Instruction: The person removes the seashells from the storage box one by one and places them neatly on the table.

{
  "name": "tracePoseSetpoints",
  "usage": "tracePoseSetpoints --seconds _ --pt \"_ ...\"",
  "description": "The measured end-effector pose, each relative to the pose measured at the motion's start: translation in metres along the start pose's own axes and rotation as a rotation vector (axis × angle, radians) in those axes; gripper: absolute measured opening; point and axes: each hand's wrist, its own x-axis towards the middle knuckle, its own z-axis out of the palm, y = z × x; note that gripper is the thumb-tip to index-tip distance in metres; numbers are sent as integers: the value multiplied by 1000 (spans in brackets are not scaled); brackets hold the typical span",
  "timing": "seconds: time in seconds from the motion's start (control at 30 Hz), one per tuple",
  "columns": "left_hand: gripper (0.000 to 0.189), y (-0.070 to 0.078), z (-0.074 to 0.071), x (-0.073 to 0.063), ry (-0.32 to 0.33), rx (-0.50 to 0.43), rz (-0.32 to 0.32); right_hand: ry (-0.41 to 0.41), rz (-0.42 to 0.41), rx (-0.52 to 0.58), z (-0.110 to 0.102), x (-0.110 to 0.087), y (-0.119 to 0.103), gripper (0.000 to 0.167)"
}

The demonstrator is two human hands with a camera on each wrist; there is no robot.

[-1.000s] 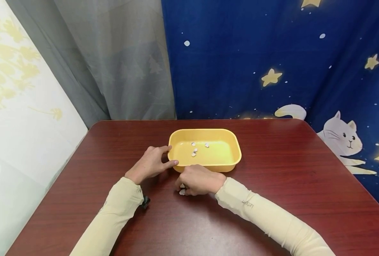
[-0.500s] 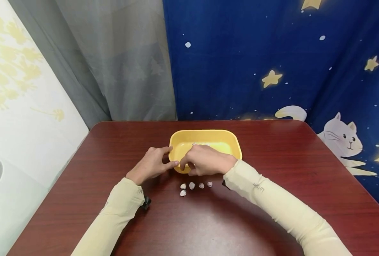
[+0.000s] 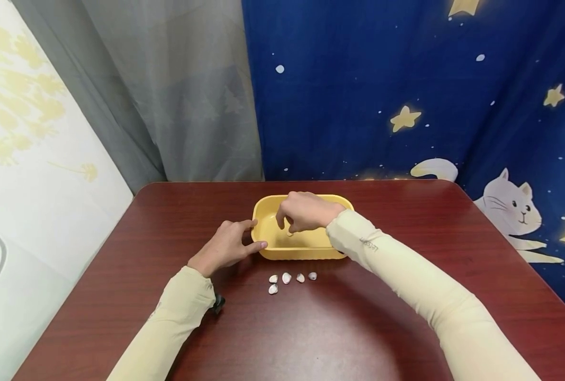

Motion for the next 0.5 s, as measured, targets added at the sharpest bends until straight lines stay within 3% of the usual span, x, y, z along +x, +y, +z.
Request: tracePoseSetpoints --seconds 0.23,0.5 --pt "70 1 0 0 -25 -2 -29 -53 53 -41 5 16 17 21" --pt "69 3 -1 0 -32 3 -29 -114 152 8 18 30 34 29"
